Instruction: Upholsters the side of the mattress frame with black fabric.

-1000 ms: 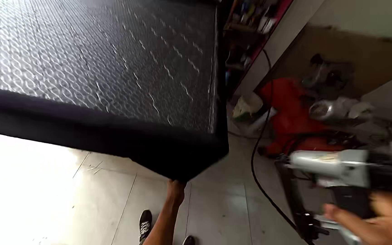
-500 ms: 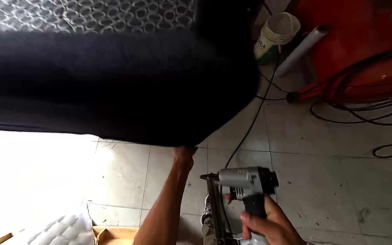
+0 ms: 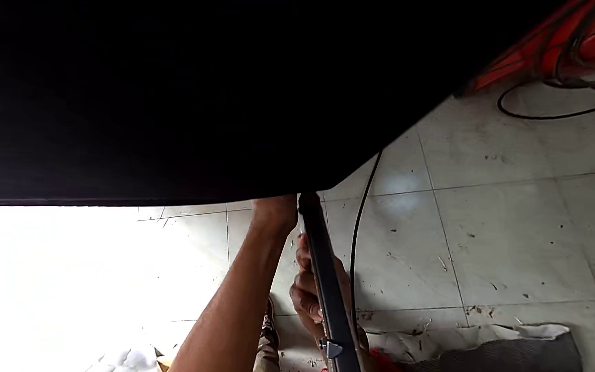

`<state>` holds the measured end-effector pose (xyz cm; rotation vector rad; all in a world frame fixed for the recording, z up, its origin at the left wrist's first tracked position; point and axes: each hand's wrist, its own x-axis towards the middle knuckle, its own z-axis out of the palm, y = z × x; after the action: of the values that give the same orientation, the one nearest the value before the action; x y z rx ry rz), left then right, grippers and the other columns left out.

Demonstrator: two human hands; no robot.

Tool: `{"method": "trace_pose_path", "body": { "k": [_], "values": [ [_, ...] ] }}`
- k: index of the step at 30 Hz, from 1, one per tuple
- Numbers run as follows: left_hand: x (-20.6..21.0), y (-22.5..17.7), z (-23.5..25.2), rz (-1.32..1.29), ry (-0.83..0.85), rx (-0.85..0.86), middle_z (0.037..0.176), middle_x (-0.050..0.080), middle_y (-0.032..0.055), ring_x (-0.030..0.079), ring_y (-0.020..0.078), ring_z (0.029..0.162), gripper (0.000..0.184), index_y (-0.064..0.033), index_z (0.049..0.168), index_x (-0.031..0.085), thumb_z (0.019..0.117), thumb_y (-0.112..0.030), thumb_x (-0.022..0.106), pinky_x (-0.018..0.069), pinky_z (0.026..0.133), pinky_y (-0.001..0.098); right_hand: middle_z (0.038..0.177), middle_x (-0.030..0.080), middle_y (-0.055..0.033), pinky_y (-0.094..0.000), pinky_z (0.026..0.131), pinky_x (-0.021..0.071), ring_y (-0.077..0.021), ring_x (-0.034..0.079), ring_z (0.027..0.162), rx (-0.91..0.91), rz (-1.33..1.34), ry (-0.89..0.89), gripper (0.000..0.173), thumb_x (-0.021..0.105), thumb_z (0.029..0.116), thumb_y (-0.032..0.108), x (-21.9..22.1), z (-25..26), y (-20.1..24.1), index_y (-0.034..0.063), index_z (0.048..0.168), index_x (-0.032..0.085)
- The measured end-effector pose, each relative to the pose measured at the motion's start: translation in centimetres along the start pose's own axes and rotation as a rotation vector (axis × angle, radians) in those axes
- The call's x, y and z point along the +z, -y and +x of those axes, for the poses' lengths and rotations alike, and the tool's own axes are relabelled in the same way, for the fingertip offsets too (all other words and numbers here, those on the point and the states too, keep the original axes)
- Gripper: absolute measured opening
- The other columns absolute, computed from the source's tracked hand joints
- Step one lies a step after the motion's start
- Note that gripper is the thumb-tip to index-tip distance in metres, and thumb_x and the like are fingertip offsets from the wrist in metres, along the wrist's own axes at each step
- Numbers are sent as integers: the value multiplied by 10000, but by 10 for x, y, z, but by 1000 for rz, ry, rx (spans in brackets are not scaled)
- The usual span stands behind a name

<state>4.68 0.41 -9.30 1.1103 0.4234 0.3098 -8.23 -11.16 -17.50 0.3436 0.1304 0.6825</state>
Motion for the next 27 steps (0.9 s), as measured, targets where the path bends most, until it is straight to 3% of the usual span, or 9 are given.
{"method": "trace_pose_path", "body": {
  "k": [6, 9, 11, 14, 17, 19, 21, 24, 27],
  "values": [
    [10, -9, -3, -23, 27, 31, 765, 709, -29, 677, 53, 696, 249, -135, 876, 685, 839, 110, 660, 597, 665, 241, 755, 726, -33, -241, 573, 601, -128, 726, 613, 14, -28, 15, 305, 607, 998, 357, 22, 18, -3, 76, 1052, 713],
    [12, -8, 0, -69, 36, 17, 753, 708, -12, 680, 71, 688, 239, -124, 863, 686, 808, 108, 683, 600, 657, 263, 798, 755, -68, -305, 671, 637, -183, 763, 697, 23, -43, 64, 365, 574, 1014, 370, 25, 26, -1, 56, 1103, 737],
    [13, -8, 0, -78, 39, 16, 777, 708, -7, 687, 82, 725, 233, -121, 889, 677, 831, 104, 660, 604, 687, 280, 876, 756, -72, -305, 730, 634, -178, 763, 752, 46, -36, 190, 402, 522, 1046, 363, 11, 31, 5, 44, 1227, 686],
    [12, -4, 2, -51, 17, 28, 817, 703, -5, 689, 94, 784, 231, -109, 940, 661, 850, 103, 642, 607, 735, 304, 812, 710, -49, -250, 597, 601, -137, 710, 620, 58, -49, 161, 311, 556, 1034, 307, 14, 36, 17, 62, 1211, 629],
    [-12, -7, -5, -109, 85, -10, 1020, 699, 43, 680, 170, 980, 230, -101, 1102, 643, 916, 33, 638, 587, 888, 407, 810, 657, -7, -218, 542, 562, -85, 648, 588, 9, -244, 11, 348, 561, 1027, 362, 24, 22, 33, 106, 1258, 609],
    [-33, -24, -17, -321, 124, -60, 1146, 694, 137, 675, 292, 1093, 288, -67, 1138, 645, 869, 35, 667, 552, 975, 555, 849, 683, -42, -239, 564, 568, -105, 658, 611, -3, -220, -7, 379, 553, 1033, 345, 27, 8, 37, 73, 1290, 613],
    [-45, -35, -20, -487, -12, -85, 1060, 711, 159, 704, 318, 1000, 326, -59, 1053, 640, 775, 110, 618, 575, 912, 573, 878, 692, -69, -251, 568, 581, -126, 675, 613, -17, -156, 4, 377, 550, 1036, 297, 20, -6, 34, 35, 1304, 591],
    [-42, -29, 6, -489, -142, -45, 896, 690, 80, 696, 198, 840, 113, -108, 1027, 587, 962, -26, 543, 603, 762, 425, 882, 682, -76, -260, 551, 576, -137, 666, 600, -62, -116, -23, 381, 576, 1021, 284, 14, -7, 22, 29, 1304, 588],
    [-47, -25, 18, -387, -145, 12, 888, 700, 79, 702, 178, 824, 187, -101, 1027, 616, 875, 1, 653, 612, 743, 402, 820, 682, -65, -263, 553, 577, -138, 673, 580, -39, -34, 19, 343, 578, 1017, 263, 12, 9, 15, 24, 1263, 585]
  ]
}}
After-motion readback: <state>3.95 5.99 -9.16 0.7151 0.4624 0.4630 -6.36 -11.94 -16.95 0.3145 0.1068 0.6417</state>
